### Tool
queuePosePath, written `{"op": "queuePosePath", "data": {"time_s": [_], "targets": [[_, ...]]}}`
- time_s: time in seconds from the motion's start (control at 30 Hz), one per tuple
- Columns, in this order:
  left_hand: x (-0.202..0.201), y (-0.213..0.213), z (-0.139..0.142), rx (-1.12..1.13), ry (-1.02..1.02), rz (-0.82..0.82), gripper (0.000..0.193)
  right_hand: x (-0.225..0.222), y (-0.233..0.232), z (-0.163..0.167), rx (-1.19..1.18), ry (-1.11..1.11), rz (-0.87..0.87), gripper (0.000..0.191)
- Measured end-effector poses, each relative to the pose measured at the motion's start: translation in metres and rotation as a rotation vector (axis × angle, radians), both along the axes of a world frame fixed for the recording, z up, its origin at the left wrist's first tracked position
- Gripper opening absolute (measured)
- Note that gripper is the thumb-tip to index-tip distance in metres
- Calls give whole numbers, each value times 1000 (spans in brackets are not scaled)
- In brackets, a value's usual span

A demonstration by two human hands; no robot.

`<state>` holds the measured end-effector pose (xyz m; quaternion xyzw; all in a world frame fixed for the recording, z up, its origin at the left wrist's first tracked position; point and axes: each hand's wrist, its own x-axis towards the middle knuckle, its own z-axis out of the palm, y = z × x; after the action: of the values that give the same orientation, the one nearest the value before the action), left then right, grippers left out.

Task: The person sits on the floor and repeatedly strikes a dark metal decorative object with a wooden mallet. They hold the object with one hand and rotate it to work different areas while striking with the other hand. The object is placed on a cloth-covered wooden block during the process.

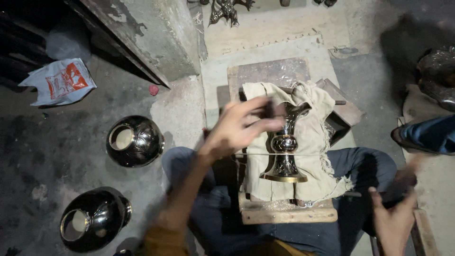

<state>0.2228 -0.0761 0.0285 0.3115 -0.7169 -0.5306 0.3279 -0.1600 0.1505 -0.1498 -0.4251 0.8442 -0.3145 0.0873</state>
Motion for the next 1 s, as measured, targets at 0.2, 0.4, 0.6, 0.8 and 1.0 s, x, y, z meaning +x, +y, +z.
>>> {"op": "queuePosePath", "data": {"time_s": [0.2,0.4,0.6,0.8,1.0], "targets": [[21,82,-77,125,1,495,32,2,-14,14,289,-55,20,40],[12,148,-89,327,601,268,20,41,-75,90,-400,-177,251,23],[7,159,-74,338,513,330,21,106,-157,165,-473,-59,828,43],[9,153,-61,133,280,328,42,155,-169,208,-177,-27,950,45],[17,132,-51,209,-58,210,47,144,-131,231,-223,-79,929,33]]}}
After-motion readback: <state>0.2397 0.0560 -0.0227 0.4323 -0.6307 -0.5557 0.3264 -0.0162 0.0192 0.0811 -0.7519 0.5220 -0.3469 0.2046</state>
